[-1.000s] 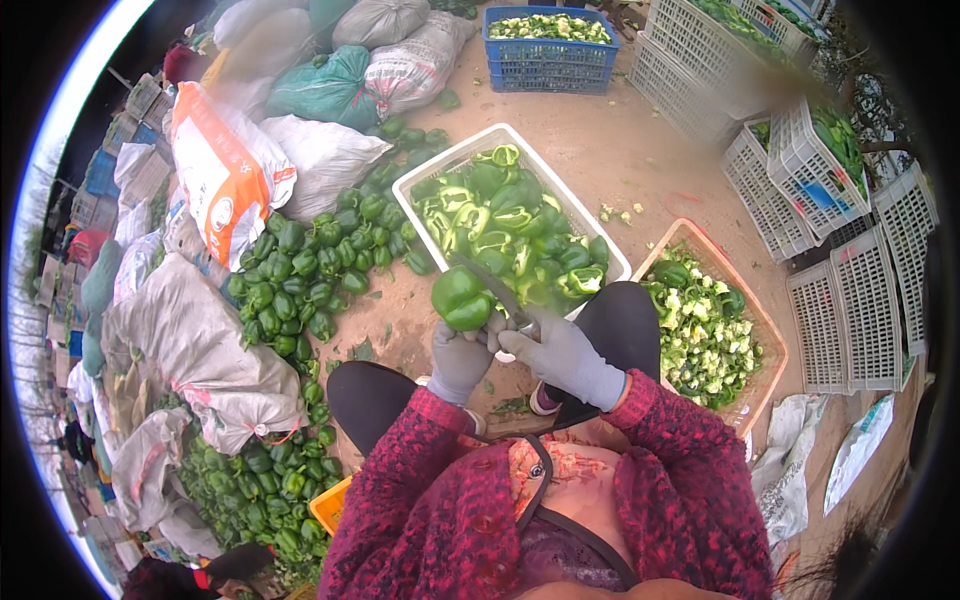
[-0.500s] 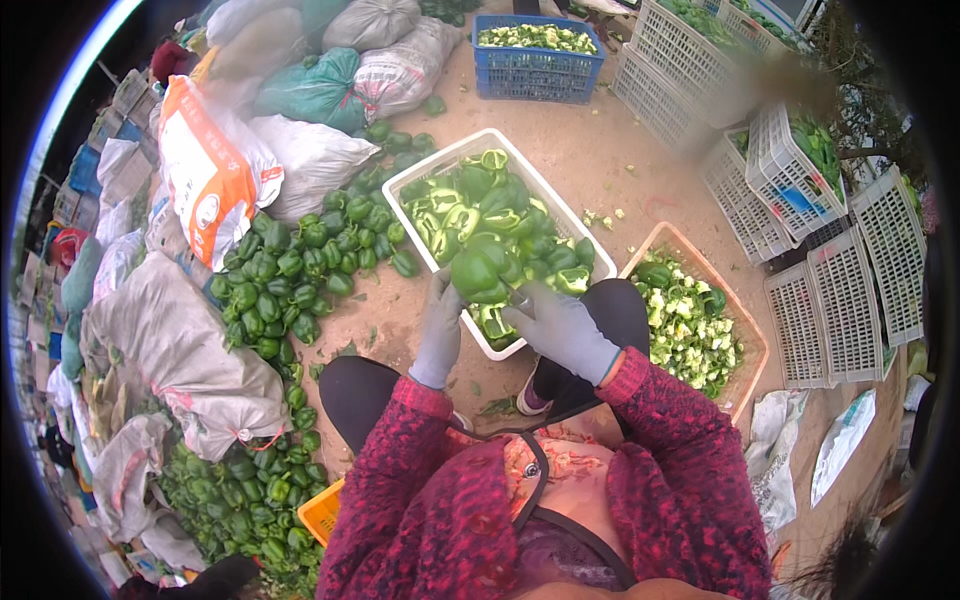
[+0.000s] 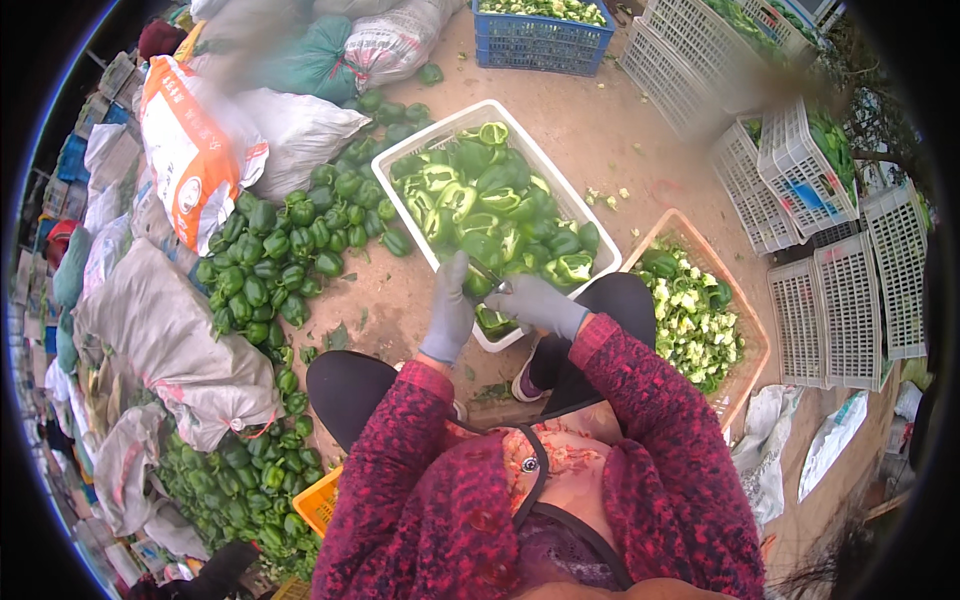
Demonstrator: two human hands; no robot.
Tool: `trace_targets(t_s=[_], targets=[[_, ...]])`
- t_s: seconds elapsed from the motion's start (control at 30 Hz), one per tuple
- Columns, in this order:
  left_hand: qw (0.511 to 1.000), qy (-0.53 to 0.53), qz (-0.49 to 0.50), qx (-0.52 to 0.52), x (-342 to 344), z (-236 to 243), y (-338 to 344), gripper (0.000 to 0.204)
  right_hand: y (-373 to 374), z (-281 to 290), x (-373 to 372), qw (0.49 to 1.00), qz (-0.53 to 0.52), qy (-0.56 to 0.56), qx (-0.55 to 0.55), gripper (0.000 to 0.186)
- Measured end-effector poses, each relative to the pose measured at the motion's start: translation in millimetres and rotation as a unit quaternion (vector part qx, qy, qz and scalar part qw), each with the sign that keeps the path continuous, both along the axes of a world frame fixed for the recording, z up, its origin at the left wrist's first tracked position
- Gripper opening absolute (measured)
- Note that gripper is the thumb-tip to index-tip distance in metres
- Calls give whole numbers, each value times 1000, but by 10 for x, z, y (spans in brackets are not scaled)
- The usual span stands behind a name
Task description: The person sits on the ground and repeatedly picks green bell peppers from a pile, removes the stems and seeds by hand, and places the cleaned peppers into a white basket. Waste is discarded into a separate container.
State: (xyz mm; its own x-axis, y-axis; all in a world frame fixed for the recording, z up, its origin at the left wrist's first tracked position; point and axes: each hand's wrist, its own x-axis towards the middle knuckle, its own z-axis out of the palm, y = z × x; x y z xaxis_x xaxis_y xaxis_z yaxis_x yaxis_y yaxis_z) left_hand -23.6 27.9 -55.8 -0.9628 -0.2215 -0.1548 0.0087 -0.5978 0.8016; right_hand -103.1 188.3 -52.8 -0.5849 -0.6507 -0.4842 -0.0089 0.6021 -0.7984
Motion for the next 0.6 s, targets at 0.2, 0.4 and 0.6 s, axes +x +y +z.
trace_targets(t_s=[0.2,0.4,0.6], targets=[[996,-71,24,49,-130,-89,5,55,44,341,-28,999,-2,-18,43,42],[981,-165,95,-29,-162,-38,-22,56,250,854,200,986,-112,114,51,55],[971,-5,7,-239,-117,168,108,48,83,889,-268,997,-73,-8,-18,75]])
